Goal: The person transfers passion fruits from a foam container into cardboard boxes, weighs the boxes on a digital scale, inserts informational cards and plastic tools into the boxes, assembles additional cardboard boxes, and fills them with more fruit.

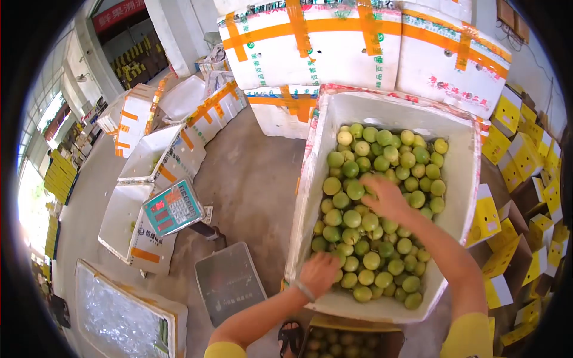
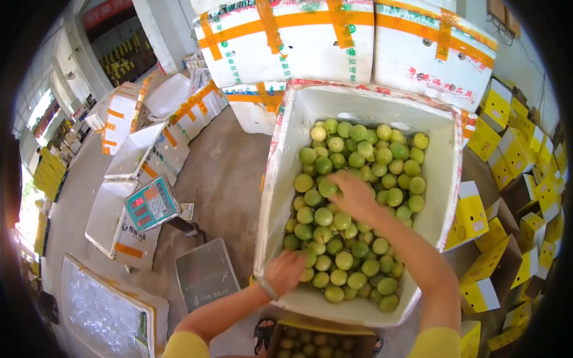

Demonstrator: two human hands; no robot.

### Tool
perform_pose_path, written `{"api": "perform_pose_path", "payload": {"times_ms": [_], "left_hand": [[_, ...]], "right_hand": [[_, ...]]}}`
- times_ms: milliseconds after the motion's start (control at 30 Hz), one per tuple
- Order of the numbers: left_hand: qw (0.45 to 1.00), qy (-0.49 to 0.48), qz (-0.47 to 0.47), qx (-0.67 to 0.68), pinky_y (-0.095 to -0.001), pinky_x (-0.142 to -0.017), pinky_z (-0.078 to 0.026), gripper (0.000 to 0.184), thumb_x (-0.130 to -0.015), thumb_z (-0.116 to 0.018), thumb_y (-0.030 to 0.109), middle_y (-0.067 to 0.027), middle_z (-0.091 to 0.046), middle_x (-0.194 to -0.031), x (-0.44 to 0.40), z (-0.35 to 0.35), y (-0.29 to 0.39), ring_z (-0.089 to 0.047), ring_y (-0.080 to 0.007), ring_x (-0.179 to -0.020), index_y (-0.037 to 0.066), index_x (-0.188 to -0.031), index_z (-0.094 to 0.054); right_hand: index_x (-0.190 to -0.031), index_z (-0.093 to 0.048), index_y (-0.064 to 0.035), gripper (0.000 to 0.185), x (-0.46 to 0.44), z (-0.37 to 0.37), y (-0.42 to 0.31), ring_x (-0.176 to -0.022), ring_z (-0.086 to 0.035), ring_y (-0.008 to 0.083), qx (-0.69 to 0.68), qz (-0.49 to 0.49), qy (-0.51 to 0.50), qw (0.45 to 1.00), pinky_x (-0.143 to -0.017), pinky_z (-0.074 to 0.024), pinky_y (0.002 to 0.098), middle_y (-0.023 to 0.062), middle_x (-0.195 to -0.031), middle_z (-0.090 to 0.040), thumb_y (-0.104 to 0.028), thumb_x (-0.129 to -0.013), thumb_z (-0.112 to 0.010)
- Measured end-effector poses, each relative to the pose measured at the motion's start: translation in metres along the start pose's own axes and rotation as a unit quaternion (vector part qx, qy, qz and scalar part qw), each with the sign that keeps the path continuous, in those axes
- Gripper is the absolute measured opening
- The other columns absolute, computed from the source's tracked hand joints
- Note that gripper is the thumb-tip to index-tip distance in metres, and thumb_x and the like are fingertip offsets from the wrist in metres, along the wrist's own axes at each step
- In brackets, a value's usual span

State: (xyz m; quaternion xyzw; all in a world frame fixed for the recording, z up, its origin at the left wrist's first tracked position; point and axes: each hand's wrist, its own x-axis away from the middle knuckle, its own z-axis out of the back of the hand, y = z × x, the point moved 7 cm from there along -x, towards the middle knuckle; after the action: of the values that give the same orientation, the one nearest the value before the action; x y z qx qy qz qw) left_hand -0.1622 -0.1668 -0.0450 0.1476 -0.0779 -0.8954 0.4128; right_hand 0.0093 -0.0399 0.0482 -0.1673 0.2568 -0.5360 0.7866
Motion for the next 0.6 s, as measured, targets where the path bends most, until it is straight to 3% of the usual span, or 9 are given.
{"api": "perform_pose_path", "payload": {"times_ms": [33, 100, 200, 267, 300, 367, 400, 467, 600], "left_hand": [[0.997, -0.010, 0.010, -0.070, -0.0375, -0.064, -0.052, 0.035, -0.081, -0.055, 0.012, -0.0171, -0.058, -0.103, -0.024, -0.002, -0.018, -0.058, -0.0295, -0.089, 0.003, -0.114, -0.050], [0.982, 0.036, 0.099, -0.160, -0.0384, -0.071, -0.053, 0.058, -0.080, -0.051, 0.005, -0.0245, -0.048, -0.123, -0.064, -0.011, -0.050, -0.056, -0.0327, -0.096, -0.002, -0.134, -0.030], [0.971, 0.053, 0.195, -0.126, -0.0410, -0.069, -0.053, 0.068, -0.080, -0.048, 0.002, -0.0272, -0.045, -0.127, -0.120, -0.029, -0.081, -0.058, -0.0345, -0.090, -0.001, -0.141, -0.018], [0.966, 0.057, 0.197, -0.160, -0.0356, -0.071, -0.053, 0.072, -0.080, -0.051, 0.008, -0.0243, -0.052, -0.115, -0.143, -0.033, -0.089, -0.062, -0.0308, -0.086, -0.001, -0.143, -0.017], [0.964, -0.043, 0.256, -0.065, -0.0411, -0.071, -0.052, 0.076, -0.080, -0.050, 0.008, -0.0253, -0.055, -0.110, -0.151, -0.045, -0.099, -0.062, -0.0331, -0.082, 0.007, -0.146, -0.011], [0.942, -0.150, 0.299, -0.037, -0.0482, -0.075, -0.049, 0.081, -0.083, -0.047, 0.008, -0.0262, -0.057, -0.106, -0.155, -0.042, -0.098, -0.062, -0.0360, -0.083, 0.022, -0.147, 0.001], [0.941, -0.188, 0.282, -0.027, -0.0502, -0.077, -0.048, 0.082, -0.084, -0.045, 0.009, -0.0273, -0.057, -0.107, -0.159, -0.041, -0.098, -0.062, -0.0376, -0.085, 0.029, -0.146, 0.006], [0.924, -0.262, 0.276, -0.018, -0.0521, -0.084, -0.045, 0.086, -0.086, -0.044, 0.013, -0.0303, -0.053, -0.111, -0.162, -0.047, -0.102, -0.059, -0.0422, -0.093, 0.039, -0.142, 0.016], [0.930, -0.270, 0.248, 0.014, -0.0513, -0.090, -0.042, 0.092, -0.082, -0.051, 0.019, -0.0359, -0.042, -0.122, -0.162, -0.046, -0.103, -0.054, -0.0482, -0.100, 0.039, -0.142, 0.014]], "right_hand": [[-0.113, -0.055, -0.0037, 0.038, -0.037, -0.006, 0.015, -0.099, -0.054, 0.0361, 0.016, -0.026, 0.018, 0.999, -0.083, -0.0460, 0.0426, 0.0181, -0.113, -0.054, -0.016, -0.077, -0.060], [-0.121, -0.049, -0.0062, 0.043, -0.095, -0.021, 0.032, -0.103, -0.053, 0.0361, 0.070, 0.057, 0.109, 0.990, -0.083, -0.0462, 0.0442, 0.0193, -0.117, -0.051, -0.010, -0.079, -0.055], [-0.130, -0.039, -0.0072, 0.053, -0.154, -0.049, 0.053, -0.105, -0.055, 0.0376, 0.135, -0.063, 0.039, 0.988, -0.083, -0.0477, 0.0457, 0.0227, -0.125, -0.047, -0.003, -0.078, -0.049], [-0.128, -0.039, -0.0058, 0.049, -0.187, -0.073, 0.084, -0.106, -0.056, 0.0401, 0.171, -0.086, 0.024, 0.981, -0.084, -0.0485, 0.0472, 0.0263, -0.129, -0.044, -0.005, -0.080, -0.047], [-0.124, -0.043, -0.0053, 0.039, -0.197, -0.075, 0.090, -0.107, -0.055, 0.0400, 0.171, -0.094, 0.025, 0.980, -0.085, -0.0480, 0.0473, 0.0264, -0.128, -0.045, -0.013, -0.086, -0.042], [-0.115, -0.052, -0.0070, 0.033, -0.207, -0.073, 0.096, -0.102, -0.058, 0.0379, 0.085, -0.121, 0.070, 0.987, -0.084, -0.0473, 0.0482, 0.0224, -0.116, -0.054, -0.020, -0.093, -0.033], [-0.114, -0.053, -0.0081, 0.032, -0.209, -0.071, 0.092, -0.099, -0.058, 0.0364, 0.100, -0.144, 0.082, 0.981, -0.081, -0.0474, 0.0481, 0.0199, -0.107, -0.058, -0.020, -0.092, -0.033], [-0.112, -0.053, -0.0116, 0.032, -0.197, -0.067, 0.083, -0.094, -0.059, 0.0374, 0.089, -0.140, 0.037, 0.985, -0.078, -0.0483, 0.0451, 0.0211, -0.108, -0.056, -0.021, -0.081, -0.051], [-0.110, -0.052, -0.0124, 0.052, -0.141, -0.039, 0.061, -0.089, -0.061, 0.0362, 0.067, -0.106, -0.030, 0.992, -0.074, -0.0494, 0.0444, 0.0178, -0.095, -0.062, -0.033, -0.065, -0.068]]}}
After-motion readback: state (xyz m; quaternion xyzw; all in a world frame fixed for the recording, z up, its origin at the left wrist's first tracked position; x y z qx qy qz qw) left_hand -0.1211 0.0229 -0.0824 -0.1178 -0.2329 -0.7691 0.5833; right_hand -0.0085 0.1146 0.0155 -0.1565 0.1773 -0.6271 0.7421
